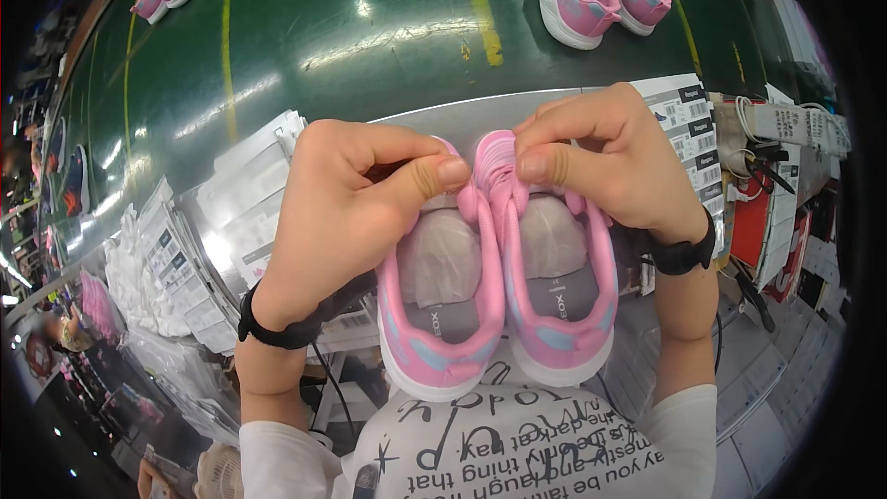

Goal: The person picks up pairs of shoes, pulls back the tongues, and turns them over to inspect the soles. They flip through a stack of labels to find the correct ones, peel them off, and attach them to the shoes before placing the pairs on the conveyor belt.

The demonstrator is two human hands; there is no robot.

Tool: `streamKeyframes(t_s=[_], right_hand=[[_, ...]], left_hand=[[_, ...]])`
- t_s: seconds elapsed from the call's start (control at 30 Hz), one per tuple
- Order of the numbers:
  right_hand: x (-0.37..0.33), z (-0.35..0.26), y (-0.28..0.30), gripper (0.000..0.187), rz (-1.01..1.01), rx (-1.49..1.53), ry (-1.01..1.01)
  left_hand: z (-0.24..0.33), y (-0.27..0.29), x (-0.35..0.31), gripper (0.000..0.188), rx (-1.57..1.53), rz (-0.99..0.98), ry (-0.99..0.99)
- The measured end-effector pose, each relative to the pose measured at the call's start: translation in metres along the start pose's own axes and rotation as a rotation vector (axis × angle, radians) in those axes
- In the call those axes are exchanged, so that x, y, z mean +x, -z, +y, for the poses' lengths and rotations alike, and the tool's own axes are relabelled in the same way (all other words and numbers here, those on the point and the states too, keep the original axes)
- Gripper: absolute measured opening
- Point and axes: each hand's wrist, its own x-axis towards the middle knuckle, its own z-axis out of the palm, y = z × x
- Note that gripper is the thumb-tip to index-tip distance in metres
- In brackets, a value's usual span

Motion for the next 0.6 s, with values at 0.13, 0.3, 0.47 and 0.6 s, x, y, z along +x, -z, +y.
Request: streamKeyframes(t_s=[0.13, 0.3, 0.47, 0.6], right_hand=[[-0.022, 0.025, -0.018, 0.009, 0.233, -0.548, 0.681], [-0.058, 0.063, -0.036, 0.037, 0.269, -0.787, 0.644], [-0.052, 0.058, -0.041, 0.064, 0.272, -0.674, 0.17], [-0.038, 0.042, -0.023, 0.064, 0.096, -0.689, 0.011]], left_hand=[[-0.017, 0.001, -0.024, 0.013, 0.571, 0.1, -0.556], [-0.06, 0.001, -0.038, 0.041, 0.662, 0.058, -0.661], [-0.064, -0.013, -0.038, 0.08, 0.646, 0.038, -0.263], [-0.045, -0.011, -0.025, 0.074, 0.675, 0.001, -0.274]])
